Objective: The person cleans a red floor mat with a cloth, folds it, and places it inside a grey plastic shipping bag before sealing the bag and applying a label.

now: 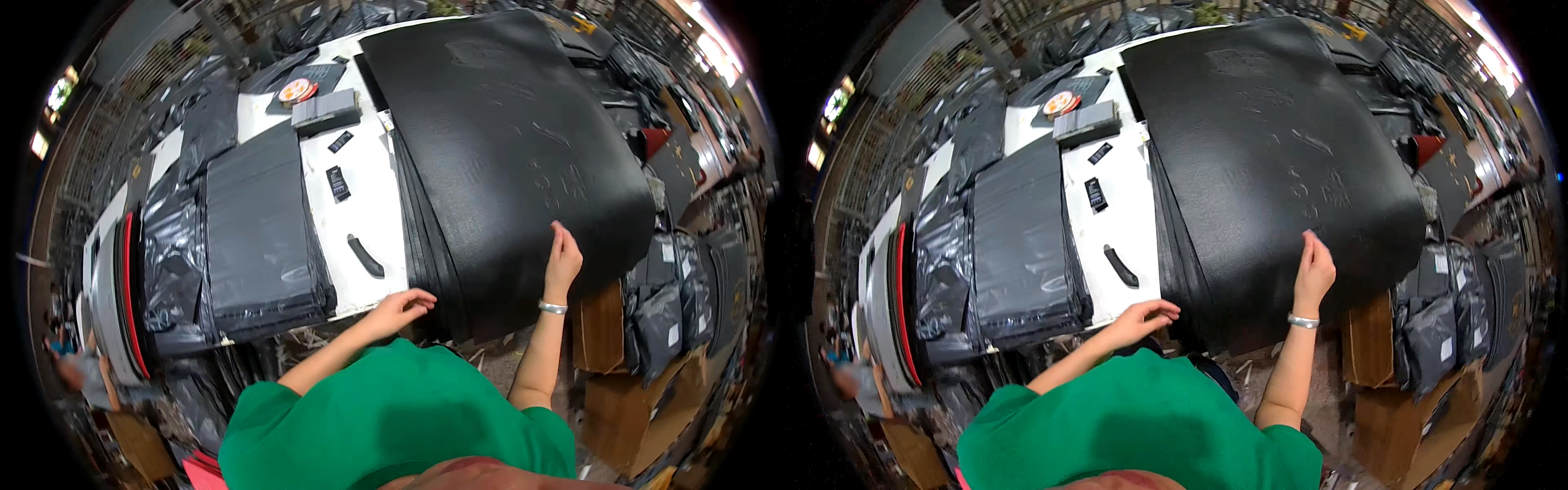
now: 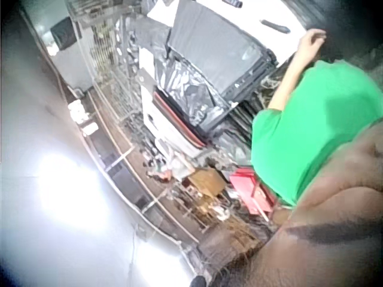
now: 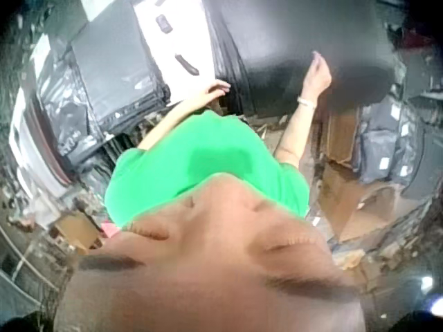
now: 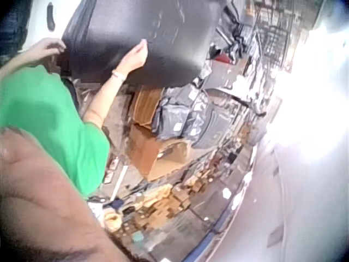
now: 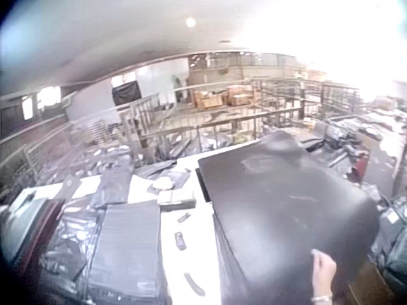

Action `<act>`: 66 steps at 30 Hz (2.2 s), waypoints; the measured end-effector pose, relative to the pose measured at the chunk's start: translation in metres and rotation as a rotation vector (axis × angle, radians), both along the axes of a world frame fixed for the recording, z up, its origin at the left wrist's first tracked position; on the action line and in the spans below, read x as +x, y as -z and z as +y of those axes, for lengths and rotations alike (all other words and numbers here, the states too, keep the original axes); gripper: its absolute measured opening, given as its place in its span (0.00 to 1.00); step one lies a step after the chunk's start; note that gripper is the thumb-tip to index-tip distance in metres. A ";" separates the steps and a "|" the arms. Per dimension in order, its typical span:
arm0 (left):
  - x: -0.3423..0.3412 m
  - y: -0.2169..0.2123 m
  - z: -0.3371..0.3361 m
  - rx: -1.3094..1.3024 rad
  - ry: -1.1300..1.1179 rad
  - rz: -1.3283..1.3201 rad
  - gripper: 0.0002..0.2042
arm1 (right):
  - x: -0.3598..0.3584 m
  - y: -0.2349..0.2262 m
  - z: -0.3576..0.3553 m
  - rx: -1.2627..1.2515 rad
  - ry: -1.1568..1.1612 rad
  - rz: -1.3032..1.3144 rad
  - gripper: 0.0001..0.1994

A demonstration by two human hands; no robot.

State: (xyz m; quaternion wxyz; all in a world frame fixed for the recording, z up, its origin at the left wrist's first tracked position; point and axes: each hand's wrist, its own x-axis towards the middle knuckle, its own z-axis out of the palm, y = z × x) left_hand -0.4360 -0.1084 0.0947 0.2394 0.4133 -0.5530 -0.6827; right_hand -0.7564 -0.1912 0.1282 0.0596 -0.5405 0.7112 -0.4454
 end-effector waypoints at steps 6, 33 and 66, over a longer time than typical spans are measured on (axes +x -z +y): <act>0.002 0.020 -0.092 -0.076 -0.203 -0.081 0.18 | -0.017 0.100 -0.026 0.137 -0.161 0.595 0.20; -0.024 0.017 -0.272 -0.282 -0.592 -0.025 0.23 | 0.244 0.022 -0.327 0.429 -0.549 0.508 0.28; 0.007 0.083 -0.312 -0.115 -0.768 0.156 0.29 | 0.207 0.055 -0.334 0.412 -0.489 -0.117 0.13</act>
